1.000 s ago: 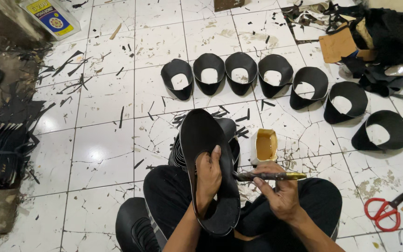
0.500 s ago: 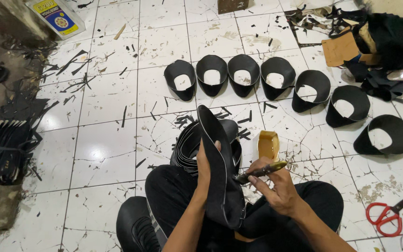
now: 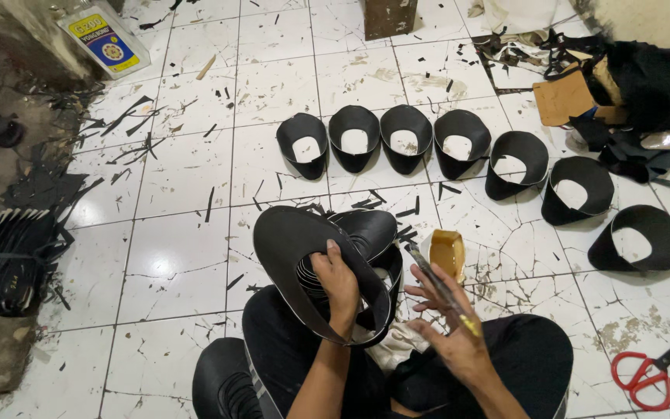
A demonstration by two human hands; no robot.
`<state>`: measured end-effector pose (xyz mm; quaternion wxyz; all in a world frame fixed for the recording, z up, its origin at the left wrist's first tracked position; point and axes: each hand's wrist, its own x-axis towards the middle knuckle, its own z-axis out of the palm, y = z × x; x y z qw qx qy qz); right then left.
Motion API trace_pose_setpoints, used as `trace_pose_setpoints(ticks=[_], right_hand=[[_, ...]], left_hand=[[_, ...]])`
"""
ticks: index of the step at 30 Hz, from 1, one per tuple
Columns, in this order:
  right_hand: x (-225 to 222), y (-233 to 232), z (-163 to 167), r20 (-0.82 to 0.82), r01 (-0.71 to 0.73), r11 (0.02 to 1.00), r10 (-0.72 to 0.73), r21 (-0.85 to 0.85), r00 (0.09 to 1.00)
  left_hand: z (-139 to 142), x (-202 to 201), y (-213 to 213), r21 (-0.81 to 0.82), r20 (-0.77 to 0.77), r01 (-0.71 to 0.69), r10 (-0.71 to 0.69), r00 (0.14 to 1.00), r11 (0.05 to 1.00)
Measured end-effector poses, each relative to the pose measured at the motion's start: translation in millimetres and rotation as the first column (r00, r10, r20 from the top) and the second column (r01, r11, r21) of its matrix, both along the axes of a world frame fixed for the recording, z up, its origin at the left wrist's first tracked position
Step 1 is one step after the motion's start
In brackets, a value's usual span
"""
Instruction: The person sits on the floor and uses a brush to apply glue from a small container onto the edge of a curved black shoe upper component, working the glue along the edge, then sets the finished piece in a row of completed components on the floor and picks up the next piece.
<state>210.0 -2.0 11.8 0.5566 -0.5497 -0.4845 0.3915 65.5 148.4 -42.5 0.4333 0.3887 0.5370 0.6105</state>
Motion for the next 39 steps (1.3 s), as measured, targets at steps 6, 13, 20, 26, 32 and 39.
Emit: trace_pose_setpoints(ticks=[6,13,20,26,32,39], right_hand=[[-50.3,-1.5,11.2,-0.432,0.025,0.999,-0.011,0.026,0.902],[-38.8,23.7,22.0,0.1,0.316,0.897,-0.361,0.309,0.927],[-52.1,37.0,16.2,0.065,0.206,0.911,-0.244,0.359,0.968],[-29.5,26.2,-10.5,0.061,0.336,0.924,-0.351,0.181,0.934],[0.6,19.7,-61.0,0.046,0.463,0.875,-0.474,0.142,0.88],[30.9,23.5,-90.0,0.087,0.568,0.811,-0.582,0.143,0.809]], left_hand=[[6.1,14.6,-8.7,0.036,0.055,0.209,-0.211,0.976,0.977],[1.1,7.8,-59.3,0.079,0.771,0.566,-0.409,0.487,0.821],[10.0,1.9,-37.6,0.148,0.772,0.499,-0.415,0.482,0.854],[57.9,-70.4,87.3,0.181,0.75,0.372,-0.372,0.547,0.91],[76.3,-109.5,198.3,0.191,0.866,0.176,-0.25,0.433,0.966],[53.3,-101.1,220.0,-0.368,0.921,0.128,0.342,0.189,0.921]])
